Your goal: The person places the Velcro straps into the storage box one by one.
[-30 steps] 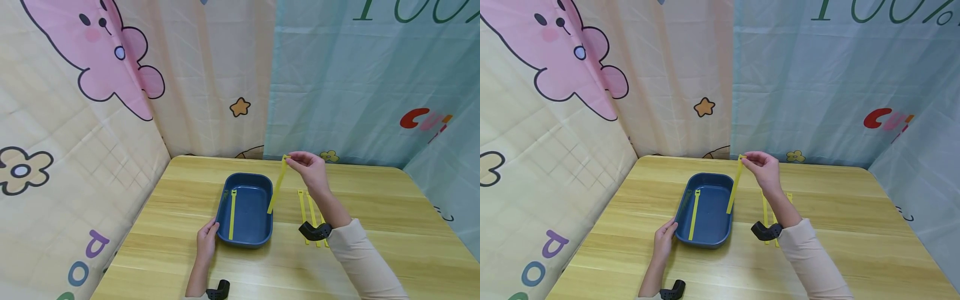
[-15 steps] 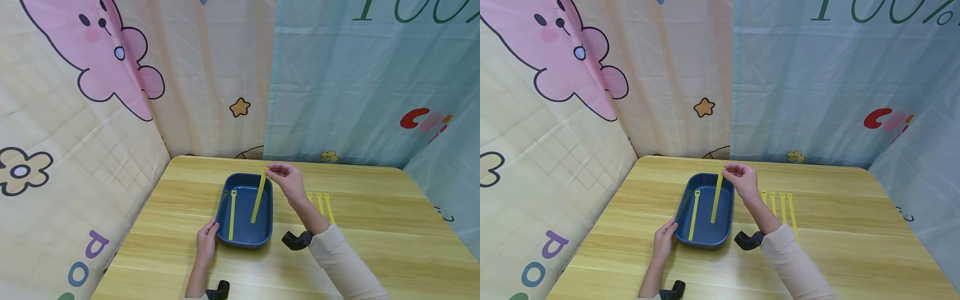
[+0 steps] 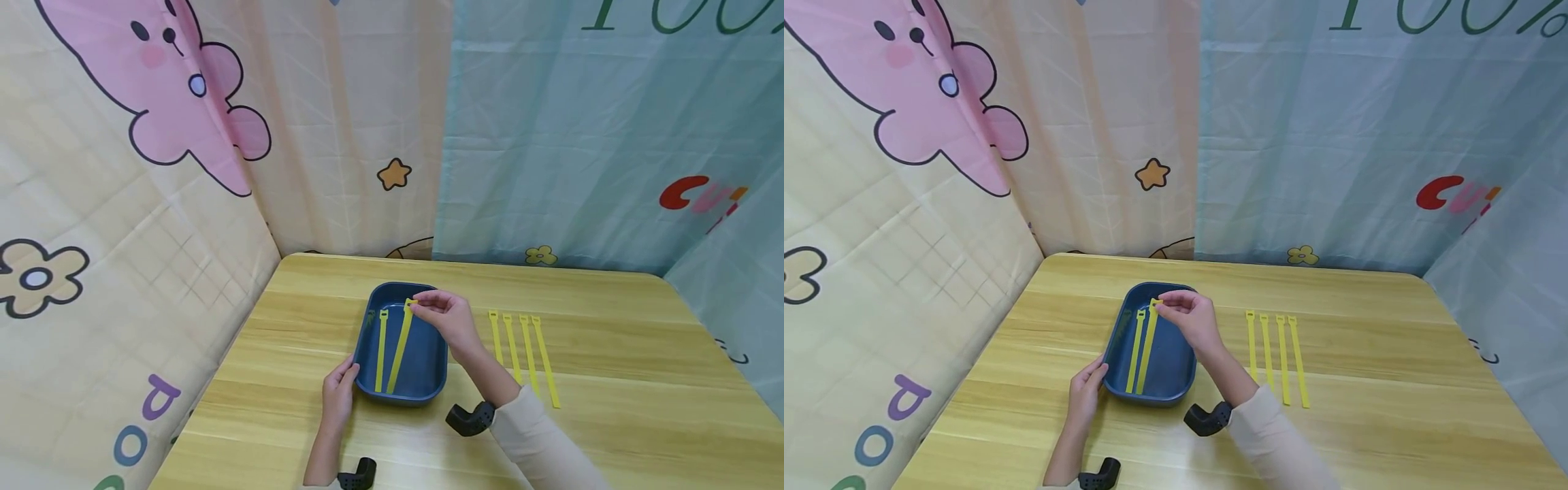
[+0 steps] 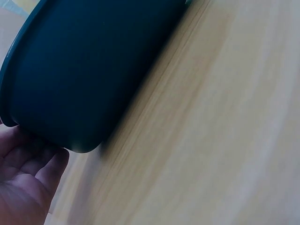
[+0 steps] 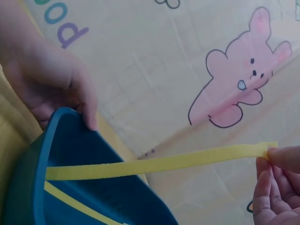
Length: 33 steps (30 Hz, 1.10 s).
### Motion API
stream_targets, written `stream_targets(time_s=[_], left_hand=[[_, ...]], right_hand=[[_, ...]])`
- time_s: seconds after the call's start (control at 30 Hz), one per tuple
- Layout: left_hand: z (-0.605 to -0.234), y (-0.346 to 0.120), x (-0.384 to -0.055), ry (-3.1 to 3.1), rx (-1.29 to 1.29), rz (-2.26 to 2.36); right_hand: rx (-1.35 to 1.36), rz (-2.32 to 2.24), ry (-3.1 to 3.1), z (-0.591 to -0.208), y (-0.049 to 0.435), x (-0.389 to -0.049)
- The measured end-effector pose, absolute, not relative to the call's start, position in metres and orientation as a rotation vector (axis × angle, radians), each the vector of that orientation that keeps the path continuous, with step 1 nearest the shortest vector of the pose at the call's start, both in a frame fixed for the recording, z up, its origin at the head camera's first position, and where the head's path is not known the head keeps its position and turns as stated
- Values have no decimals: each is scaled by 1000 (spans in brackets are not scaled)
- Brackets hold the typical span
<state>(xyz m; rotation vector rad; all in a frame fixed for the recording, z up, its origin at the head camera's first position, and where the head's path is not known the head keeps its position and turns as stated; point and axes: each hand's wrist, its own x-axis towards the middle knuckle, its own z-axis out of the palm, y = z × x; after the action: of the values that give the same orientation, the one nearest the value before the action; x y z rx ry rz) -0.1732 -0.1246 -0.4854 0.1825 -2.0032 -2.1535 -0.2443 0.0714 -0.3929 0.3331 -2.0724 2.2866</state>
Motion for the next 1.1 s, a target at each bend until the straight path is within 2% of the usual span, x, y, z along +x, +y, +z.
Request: stream_targets(time_s=[0.17,0.63,1.1], left_hand=[[-485,-125,-173,-2012,190,-2140],[-487,-124,-172,-1998,172,-2153],[-488,-125,-173,-2012,169,-2141]], right_hand=[[260,2367,-2098,-378,64,-232],[16,2279,-2197,-418,54,-265],[-35,2207,-2253,-434,44,-283]])
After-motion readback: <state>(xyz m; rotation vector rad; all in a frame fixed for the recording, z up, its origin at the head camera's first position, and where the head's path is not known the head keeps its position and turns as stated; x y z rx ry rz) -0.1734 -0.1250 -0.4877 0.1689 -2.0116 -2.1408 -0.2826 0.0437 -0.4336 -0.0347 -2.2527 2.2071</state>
